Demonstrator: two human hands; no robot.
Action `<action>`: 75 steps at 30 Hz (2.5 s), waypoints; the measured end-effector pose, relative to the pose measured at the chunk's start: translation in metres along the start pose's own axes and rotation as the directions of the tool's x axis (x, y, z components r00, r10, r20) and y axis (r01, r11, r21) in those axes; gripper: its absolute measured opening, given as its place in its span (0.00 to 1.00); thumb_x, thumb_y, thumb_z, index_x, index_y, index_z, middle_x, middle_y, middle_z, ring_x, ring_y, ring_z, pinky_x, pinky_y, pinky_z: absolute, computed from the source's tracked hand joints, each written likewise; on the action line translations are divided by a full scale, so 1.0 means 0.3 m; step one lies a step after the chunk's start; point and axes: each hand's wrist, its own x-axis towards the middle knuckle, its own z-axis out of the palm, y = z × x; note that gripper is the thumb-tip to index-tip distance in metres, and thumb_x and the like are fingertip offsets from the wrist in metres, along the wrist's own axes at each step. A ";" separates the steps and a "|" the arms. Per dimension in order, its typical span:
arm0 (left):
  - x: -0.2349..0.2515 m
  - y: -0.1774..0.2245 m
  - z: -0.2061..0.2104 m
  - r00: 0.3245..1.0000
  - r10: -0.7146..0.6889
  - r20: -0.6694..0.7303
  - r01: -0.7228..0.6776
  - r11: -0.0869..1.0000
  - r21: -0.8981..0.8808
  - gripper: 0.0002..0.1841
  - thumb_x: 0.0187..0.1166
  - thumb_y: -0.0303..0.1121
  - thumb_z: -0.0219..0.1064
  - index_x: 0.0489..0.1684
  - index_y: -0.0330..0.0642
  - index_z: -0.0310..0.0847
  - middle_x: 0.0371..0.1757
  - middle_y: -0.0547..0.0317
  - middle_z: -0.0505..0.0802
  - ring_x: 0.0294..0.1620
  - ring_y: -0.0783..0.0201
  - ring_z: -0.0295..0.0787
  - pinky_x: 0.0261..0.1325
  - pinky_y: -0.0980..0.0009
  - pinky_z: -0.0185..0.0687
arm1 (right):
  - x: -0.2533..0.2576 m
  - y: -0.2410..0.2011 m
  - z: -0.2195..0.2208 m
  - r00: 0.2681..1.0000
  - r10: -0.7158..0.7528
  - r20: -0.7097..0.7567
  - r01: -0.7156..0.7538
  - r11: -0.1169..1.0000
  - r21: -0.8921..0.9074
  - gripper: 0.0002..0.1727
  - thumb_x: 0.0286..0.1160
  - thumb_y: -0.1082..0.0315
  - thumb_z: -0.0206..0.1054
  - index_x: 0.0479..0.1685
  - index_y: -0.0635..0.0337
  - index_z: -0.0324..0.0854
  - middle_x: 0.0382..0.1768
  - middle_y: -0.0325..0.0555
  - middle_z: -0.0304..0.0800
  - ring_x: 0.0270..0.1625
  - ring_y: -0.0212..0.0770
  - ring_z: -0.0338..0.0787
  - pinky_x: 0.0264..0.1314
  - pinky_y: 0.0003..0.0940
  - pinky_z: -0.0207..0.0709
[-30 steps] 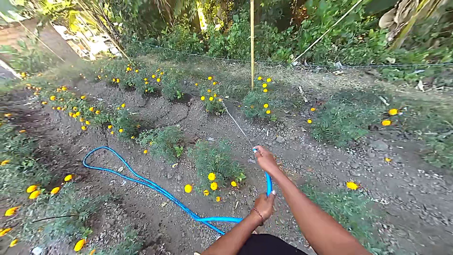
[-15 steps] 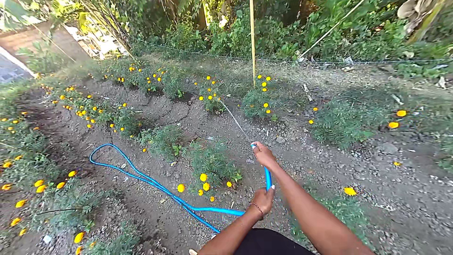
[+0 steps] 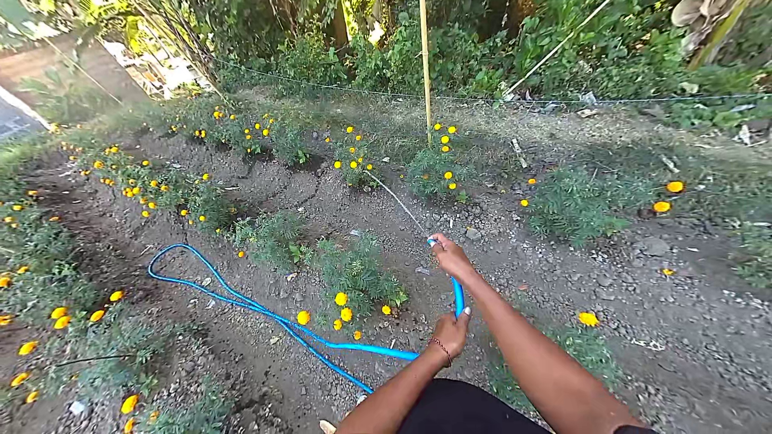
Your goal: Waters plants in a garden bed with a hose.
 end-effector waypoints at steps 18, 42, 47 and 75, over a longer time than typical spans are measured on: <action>-0.022 -0.013 -0.042 1.000 -0.001 -0.003 0.001 1.000 0.027 0.28 0.96 0.51 0.41 0.36 0.36 0.77 0.23 0.61 0.75 0.20 0.65 0.70 0.30 0.65 0.70 | -0.002 -0.008 0.029 0.998 -0.005 -0.057 0.007 1.000 0.024 0.21 0.95 0.59 0.44 0.76 0.54 0.74 0.43 0.56 0.86 0.36 0.51 0.85 0.43 0.52 0.78; -0.099 -0.060 -0.113 0.990 -0.061 0.126 0.051 0.995 0.087 0.29 0.96 0.52 0.41 0.37 0.36 0.76 0.22 0.61 0.74 0.19 0.66 0.69 0.28 0.66 0.69 | -0.072 -0.009 0.099 0.983 0.158 -0.091 -0.154 0.987 0.047 0.21 0.96 0.60 0.44 0.76 0.53 0.73 0.45 0.57 0.84 0.35 0.49 0.82 0.41 0.50 0.77; -0.105 -0.070 -0.121 0.986 -0.062 0.155 0.054 0.997 0.057 0.29 0.96 0.52 0.40 0.38 0.36 0.76 0.20 0.63 0.74 0.17 0.67 0.68 0.25 0.69 0.69 | -0.081 -0.007 0.108 0.976 0.193 -0.104 -0.188 0.981 0.053 0.21 0.95 0.59 0.44 0.78 0.52 0.73 0.44 0.56 0.84 0.34 0.49 0.82 0.39 0.49 0.77; -0.143 -0.073 -0.160 0.982 -0.084 0.168 0.075 0.996 0.057 0.28 0.96 0.53 0.41 0.37 0.37 0.75 0.20 0.63 0.74 0.16 0.67 0.68 0.24 0.70 0.68 | -0.096 -0.030 0.138 0.973 0.207 -0.106 -0.200 0.977 0.071 0.21 0.96 0.59 0.43 0.77 0.52 0.72 0.41 0.53 0.82 0.30 0.45 0.79 0.35 0.45 0.75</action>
